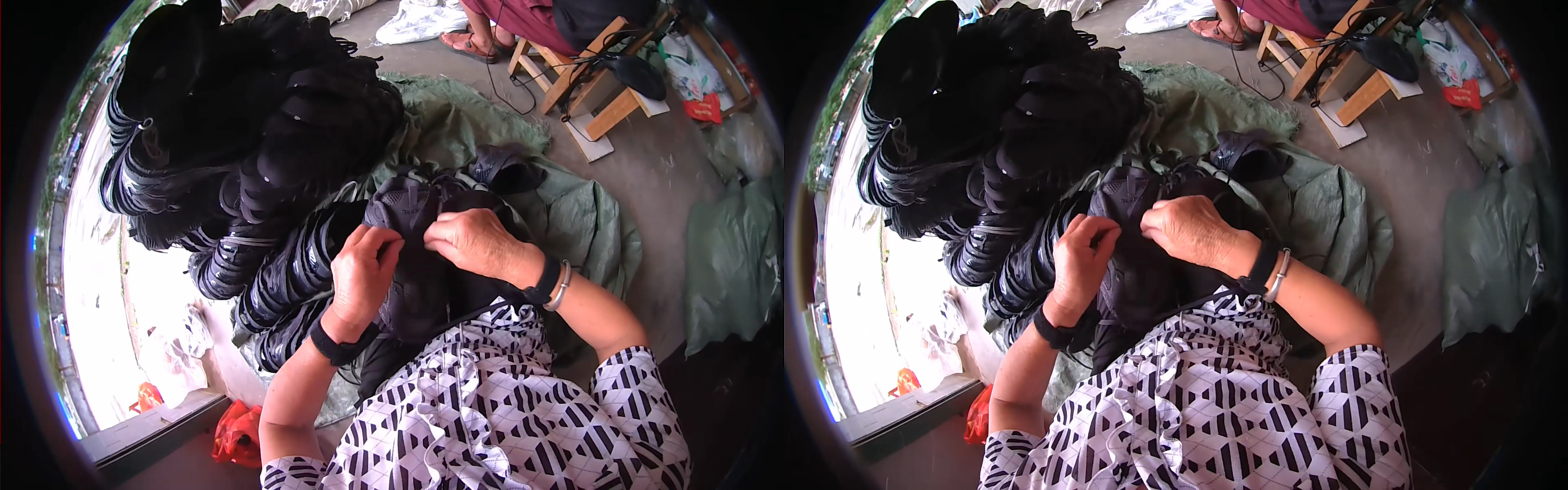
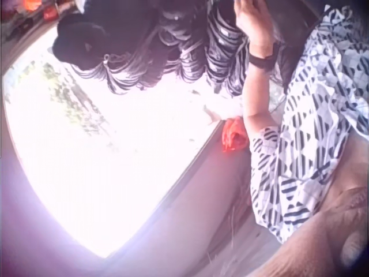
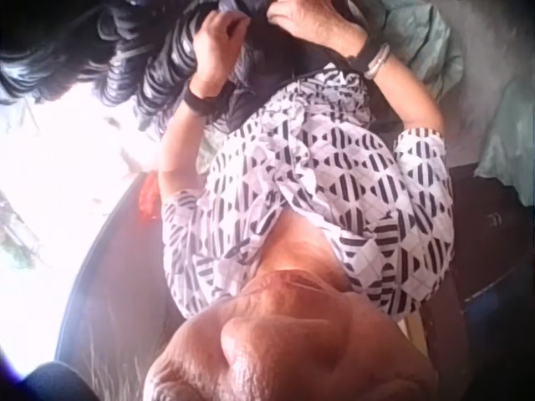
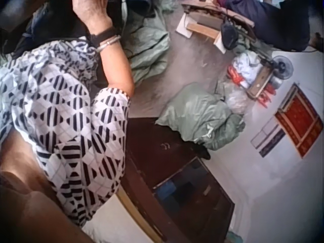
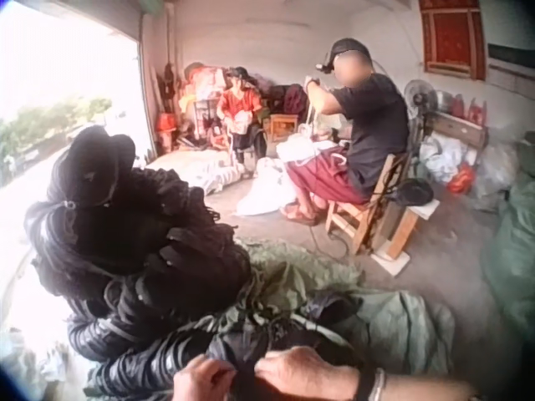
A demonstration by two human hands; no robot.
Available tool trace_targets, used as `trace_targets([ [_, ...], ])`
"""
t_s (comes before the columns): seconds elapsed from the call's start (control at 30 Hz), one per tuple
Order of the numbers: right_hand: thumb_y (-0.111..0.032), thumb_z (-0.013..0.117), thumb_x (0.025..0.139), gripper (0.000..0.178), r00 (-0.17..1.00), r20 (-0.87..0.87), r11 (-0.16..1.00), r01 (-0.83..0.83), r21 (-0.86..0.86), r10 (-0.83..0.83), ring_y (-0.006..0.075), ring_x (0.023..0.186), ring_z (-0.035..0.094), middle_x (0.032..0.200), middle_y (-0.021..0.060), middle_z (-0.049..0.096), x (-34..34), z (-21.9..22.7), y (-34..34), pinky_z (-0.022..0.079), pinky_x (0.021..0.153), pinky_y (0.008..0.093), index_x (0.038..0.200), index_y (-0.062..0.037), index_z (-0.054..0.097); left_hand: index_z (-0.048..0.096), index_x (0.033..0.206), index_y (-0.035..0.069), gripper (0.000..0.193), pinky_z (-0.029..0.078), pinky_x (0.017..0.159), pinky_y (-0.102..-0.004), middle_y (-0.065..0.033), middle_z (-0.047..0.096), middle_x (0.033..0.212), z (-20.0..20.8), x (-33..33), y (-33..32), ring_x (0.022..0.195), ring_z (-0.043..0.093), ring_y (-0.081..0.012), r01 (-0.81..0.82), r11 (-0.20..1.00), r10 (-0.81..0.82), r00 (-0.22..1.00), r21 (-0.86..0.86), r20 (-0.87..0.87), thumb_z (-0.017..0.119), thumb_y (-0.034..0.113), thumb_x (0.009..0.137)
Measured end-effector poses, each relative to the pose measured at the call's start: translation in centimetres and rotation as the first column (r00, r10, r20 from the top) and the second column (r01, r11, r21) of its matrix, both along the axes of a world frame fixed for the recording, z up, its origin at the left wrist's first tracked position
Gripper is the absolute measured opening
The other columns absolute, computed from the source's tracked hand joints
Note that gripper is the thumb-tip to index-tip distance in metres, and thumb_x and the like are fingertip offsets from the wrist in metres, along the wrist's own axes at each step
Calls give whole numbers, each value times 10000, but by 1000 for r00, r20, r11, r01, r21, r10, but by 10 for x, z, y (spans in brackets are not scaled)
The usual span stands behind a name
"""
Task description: The person sits on the floor and repeatedly threads and ties the laces of a single black sneaker. They adjust the laces through the eyelets and tie knots multiple times, handling the shoe with both hands throughout the clip.
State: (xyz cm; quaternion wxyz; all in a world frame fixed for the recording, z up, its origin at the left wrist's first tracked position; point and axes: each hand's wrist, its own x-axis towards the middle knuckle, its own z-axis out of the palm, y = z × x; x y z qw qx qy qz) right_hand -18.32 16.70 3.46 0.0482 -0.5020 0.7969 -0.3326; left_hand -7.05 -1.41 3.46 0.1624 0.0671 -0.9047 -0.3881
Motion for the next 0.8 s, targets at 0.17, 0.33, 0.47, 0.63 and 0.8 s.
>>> trace_targets([
  [0.17,-131,689,807,44,997,-75,999,35,-5,-35,291,712,661,775,74,659,-6,-8,-1,524,619,373,814,-90,675,655,871,72,68,497,580,-349,-85,600,781,4,-7,4,673,625,-283,42,967,-44,999,-250,-5,696,92,820],
  [0.33,-120,680,806,45,997,-1,995,72,-69,-73,291,723,664,780,76,662,-5,-16,0,528,631,377,831,-85,668,616,841,106,55,501,585,-390,-57,587,824,3,-12,9,749,630,-286,32,968,-17,998,-249,65,652,146,854],
  [0.47,-113,668,809,46,995,6,995,102,0,-102,291,746,667,794,78,669,-2,-14,1,531,652,377,835,-75,663,616,859,105,61,503,601,-403,-69,590,834,0,-13,16,757,631,-299,27,969,-3,995,-244,100,649,156,860],
  [0.63,-120,646,820,60,995,3,993,102,51,-102,289,776,674,815,85,679,-1,-8,4,535,689,386,847,-72,670,617,866,103,80,506,622,-420,-82,591,845,-3,-14,11,730,630,-317,3,991,12,994,-137,110,644,178,871],
  [0.8,-119,635,821,65,991,82,994,105,-22,-103,291,785,674,823,85,685,-2,-14,9,536,709,390,847,-81,682,602,897,93,63,512,610,-430,-90,600,860,7,-10,12,733,634,-334,52,947,0,987,-317,163,636,133,862],
])
